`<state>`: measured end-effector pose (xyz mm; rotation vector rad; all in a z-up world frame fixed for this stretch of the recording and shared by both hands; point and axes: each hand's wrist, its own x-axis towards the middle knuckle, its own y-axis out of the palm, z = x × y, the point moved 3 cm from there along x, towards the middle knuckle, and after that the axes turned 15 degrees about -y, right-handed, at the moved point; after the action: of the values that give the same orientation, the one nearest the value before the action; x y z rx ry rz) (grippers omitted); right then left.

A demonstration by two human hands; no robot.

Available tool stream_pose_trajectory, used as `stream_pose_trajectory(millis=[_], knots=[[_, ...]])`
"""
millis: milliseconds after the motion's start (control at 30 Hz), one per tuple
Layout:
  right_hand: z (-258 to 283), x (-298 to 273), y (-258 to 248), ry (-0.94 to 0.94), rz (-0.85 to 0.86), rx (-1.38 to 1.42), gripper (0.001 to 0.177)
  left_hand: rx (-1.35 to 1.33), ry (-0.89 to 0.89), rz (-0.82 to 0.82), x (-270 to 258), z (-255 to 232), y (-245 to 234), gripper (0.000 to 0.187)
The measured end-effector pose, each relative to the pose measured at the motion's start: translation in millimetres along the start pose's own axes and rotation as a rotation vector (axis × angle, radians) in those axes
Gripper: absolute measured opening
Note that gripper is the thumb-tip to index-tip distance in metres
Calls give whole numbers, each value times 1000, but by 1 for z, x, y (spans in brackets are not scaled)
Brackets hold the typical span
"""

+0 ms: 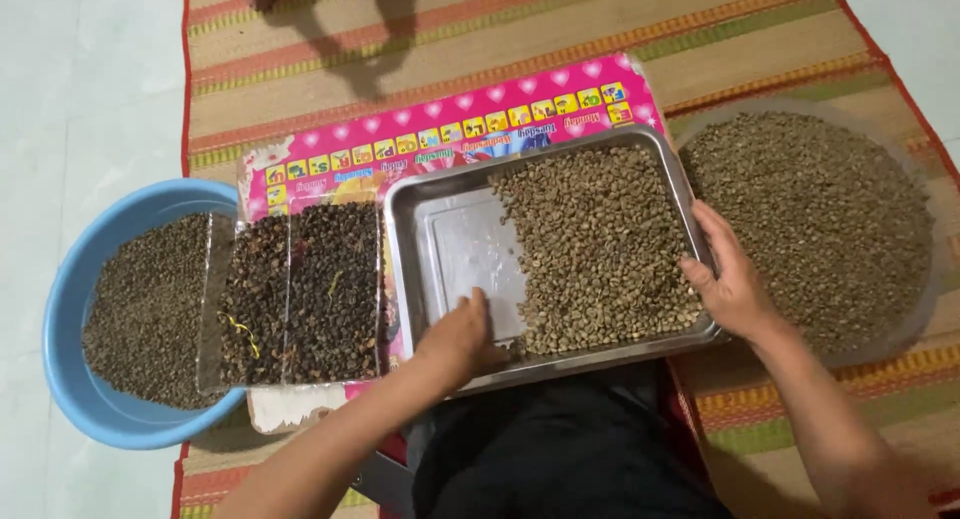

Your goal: Manually sorting green coffee beans on a tray to remove defects and debris.

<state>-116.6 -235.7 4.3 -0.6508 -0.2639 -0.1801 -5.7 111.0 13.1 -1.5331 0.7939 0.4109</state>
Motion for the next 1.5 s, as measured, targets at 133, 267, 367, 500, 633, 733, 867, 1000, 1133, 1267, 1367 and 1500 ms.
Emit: stream_pose_trajectory(millis=[133,267,367,500,633,733,867,1000,1133,1267,1367,1500], knots=[[-5,-3,3,-7,-11,-18,78,-230,117,34,4,-47,10,75],[-4,-4,6,-65,-48,2,71,-401,202,61,-4,-93,-4,60],[-4,-3,7,-109,-75,-43,66,-520,278,-27,-11,-118,-37,57],[-8,-7,7,-120,-81,-140,61,-626,477,-221,-1,-117,-60,50],[22,-4,-3,-265,-68,-331,52,-510,396,-345,-26,-50,-66,54],[66,7,-1,-358,3,-454,53,-632,305,-515,-47,18,-50,30],[102,28,44,-651,234,-346,35,-582,184,-774,-61,73,-10,13],[131,63,123,-878,544,-50,29,-663,209,-908,-75,76,-4,15],[147,75,190,-987,600,35,17,-690,215,-919,-74,79,4,15],[139,70,179,-853,690,176,30,-703,215,-896,-80,81,3,14],[121,70,143,-641,659,12,39,-491,260,-908,-89,77,-7,12],[118,64,106,-411,662,-240,27,-45,268,-912,-67,69,6,3]])
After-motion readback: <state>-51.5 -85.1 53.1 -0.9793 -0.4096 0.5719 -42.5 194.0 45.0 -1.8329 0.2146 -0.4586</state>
